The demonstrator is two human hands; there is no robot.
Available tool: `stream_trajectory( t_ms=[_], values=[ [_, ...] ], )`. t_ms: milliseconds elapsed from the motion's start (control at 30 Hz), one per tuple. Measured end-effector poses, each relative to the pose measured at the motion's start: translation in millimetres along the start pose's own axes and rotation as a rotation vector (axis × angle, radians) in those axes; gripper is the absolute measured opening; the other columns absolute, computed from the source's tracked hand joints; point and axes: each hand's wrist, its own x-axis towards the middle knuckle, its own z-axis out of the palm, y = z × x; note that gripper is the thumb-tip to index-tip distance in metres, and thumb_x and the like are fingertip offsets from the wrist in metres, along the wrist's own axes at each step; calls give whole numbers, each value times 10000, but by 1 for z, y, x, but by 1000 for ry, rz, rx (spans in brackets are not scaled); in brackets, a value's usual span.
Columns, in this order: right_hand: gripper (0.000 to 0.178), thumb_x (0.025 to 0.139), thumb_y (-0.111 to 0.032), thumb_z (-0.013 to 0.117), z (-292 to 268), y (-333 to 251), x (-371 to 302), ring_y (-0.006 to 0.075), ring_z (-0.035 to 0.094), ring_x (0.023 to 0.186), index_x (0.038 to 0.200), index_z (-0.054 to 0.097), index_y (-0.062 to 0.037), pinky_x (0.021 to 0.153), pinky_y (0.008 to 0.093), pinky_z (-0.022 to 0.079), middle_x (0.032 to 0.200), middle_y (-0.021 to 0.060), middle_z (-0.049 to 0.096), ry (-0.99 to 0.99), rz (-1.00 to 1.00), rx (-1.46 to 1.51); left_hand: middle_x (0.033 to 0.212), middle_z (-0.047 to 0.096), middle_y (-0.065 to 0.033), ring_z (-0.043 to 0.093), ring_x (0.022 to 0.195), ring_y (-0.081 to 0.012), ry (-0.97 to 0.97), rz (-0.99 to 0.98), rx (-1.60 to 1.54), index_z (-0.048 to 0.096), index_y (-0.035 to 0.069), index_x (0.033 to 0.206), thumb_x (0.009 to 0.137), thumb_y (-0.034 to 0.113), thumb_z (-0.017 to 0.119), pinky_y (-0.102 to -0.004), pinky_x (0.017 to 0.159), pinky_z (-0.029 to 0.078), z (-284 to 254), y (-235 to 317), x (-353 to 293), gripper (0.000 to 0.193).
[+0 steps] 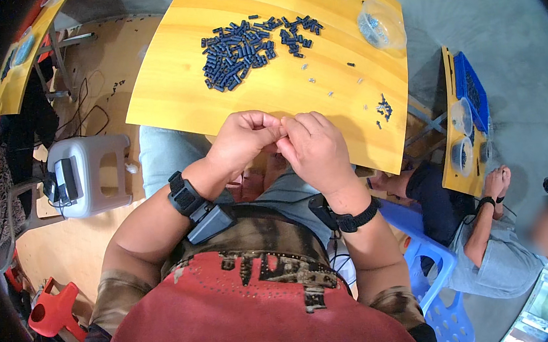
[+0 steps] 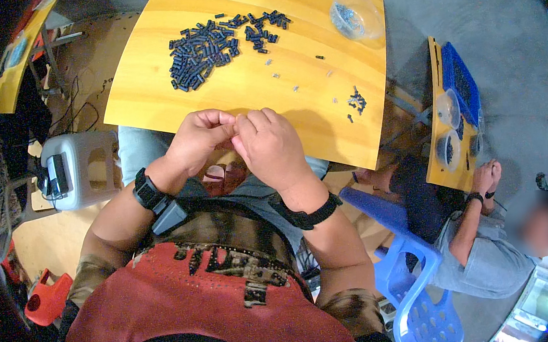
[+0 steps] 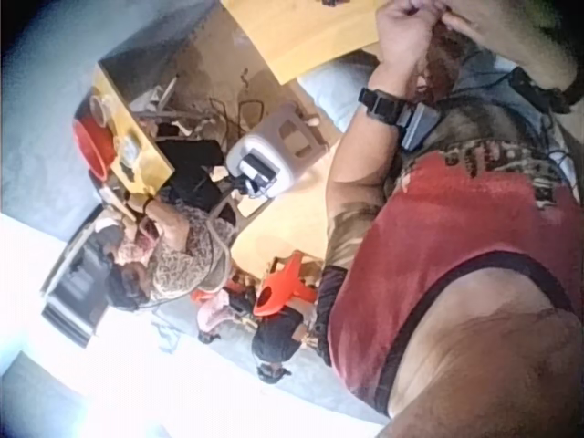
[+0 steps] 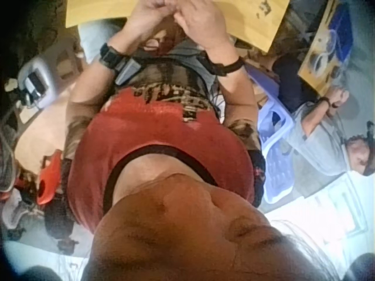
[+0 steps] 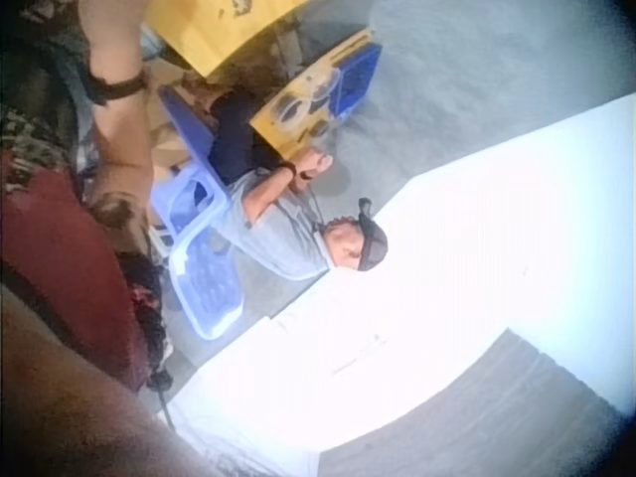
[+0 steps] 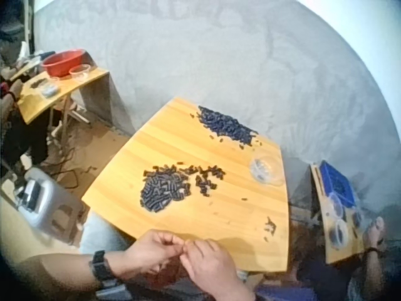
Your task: Sorting small blue and silver plastic/metal components on a wooden table.
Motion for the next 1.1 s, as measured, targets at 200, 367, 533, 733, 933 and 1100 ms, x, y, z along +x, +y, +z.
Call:
stream_trajectory(
  t_ms=[200,367,533,733,933,1100],
  values=[
    [279,703,-164,689,-12,15,1,283,577,776,917,596,-12,676,359,476,839,128,594,48,97,61,827,625,-66,609,730,-134,-25,-35,-135,596,12,894,872,88,582,-243,660,507,-2,6,-1,80],
    [157,741,-139,667,-26,94,-1,249,611,650,826,649,-8,607,328,489,758,140,624,188,476,110,801,629,-73,619,707,-143,22,-7,-90,583,23,866,869,118,596,-242,631,507,-8,7,4,96],
    [120,742,-113,645,-27,159,9,254,614,654,809,658,-14,618,320,488,742,145,622,285,546,34,783,625,-66,615,684,-128,21,-21,-53,576,31,862,867,134,602,-226,602,498,-12,7,8,107],
    [149,714,-92,655,-17,175,27,291,588,800,852,666,-35,728,360,474,806,137,599,170,489,-196,762,613,-55,612,668,-126,-2,-97,-79,571,31,868,868,132,599,-226,586,499,-15,15,12,105],
    [157,710,-99,659,-10,180,34,312,560,885,858,663,-49,787,387,456,862,138,586,79,470,-306,780,612,-58,613,671,-129,-3,-93,-61,570,21,884,868,124,596,-230,590,515,-17,14,12,107],
    [118,721,-102,646,-9,184,39,318,566,866,820,652,-38,773,398,461,851,142,591,19,541,-279,794,612,-62,616,683,-130,-39,-95,-42,572,9,900,866,119,597,-237,601,522,-20,13,13,118]
  ],
)
